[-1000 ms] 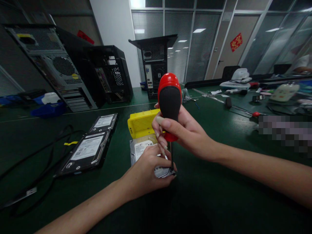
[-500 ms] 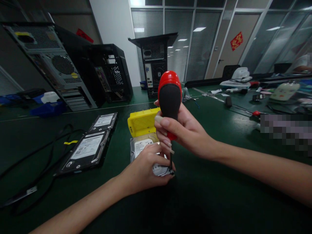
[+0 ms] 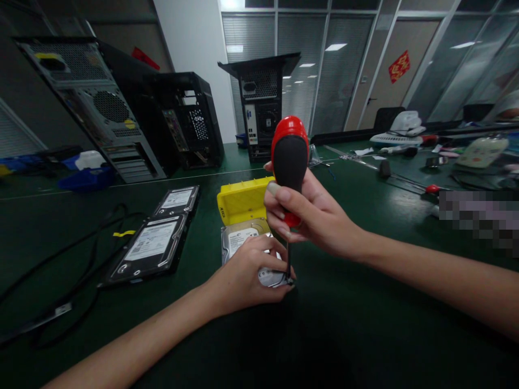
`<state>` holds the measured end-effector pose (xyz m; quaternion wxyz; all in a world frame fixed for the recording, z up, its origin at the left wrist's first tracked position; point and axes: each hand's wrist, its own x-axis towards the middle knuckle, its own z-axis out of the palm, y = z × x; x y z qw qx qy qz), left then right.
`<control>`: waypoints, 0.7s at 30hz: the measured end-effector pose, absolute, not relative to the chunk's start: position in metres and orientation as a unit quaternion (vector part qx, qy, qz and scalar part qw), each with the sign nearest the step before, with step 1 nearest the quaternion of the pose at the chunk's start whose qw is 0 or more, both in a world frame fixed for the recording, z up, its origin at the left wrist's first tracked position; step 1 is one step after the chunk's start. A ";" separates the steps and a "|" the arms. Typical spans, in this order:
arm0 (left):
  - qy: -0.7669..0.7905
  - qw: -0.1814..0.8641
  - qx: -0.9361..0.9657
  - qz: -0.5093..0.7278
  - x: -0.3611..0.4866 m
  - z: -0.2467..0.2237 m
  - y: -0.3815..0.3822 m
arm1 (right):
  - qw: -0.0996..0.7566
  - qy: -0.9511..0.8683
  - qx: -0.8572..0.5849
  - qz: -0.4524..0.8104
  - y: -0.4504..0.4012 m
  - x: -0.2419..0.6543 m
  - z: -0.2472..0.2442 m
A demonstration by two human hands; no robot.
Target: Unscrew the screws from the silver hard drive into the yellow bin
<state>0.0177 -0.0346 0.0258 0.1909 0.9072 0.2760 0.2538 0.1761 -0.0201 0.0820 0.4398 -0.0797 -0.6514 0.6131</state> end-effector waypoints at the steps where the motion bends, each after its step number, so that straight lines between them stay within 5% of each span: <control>1: 0.277 0.188 0.907 0.255 0.017 0.026 -0.033 | 0.443 -0.654 -0.082 0.608 -0.019 0.176 0.082; 21: 0.246 0.184 0.920 0.243 0.014 0.028 -0.020 | 0.467 -0.648 -0.066 0.598 -0.012 0.170 0.083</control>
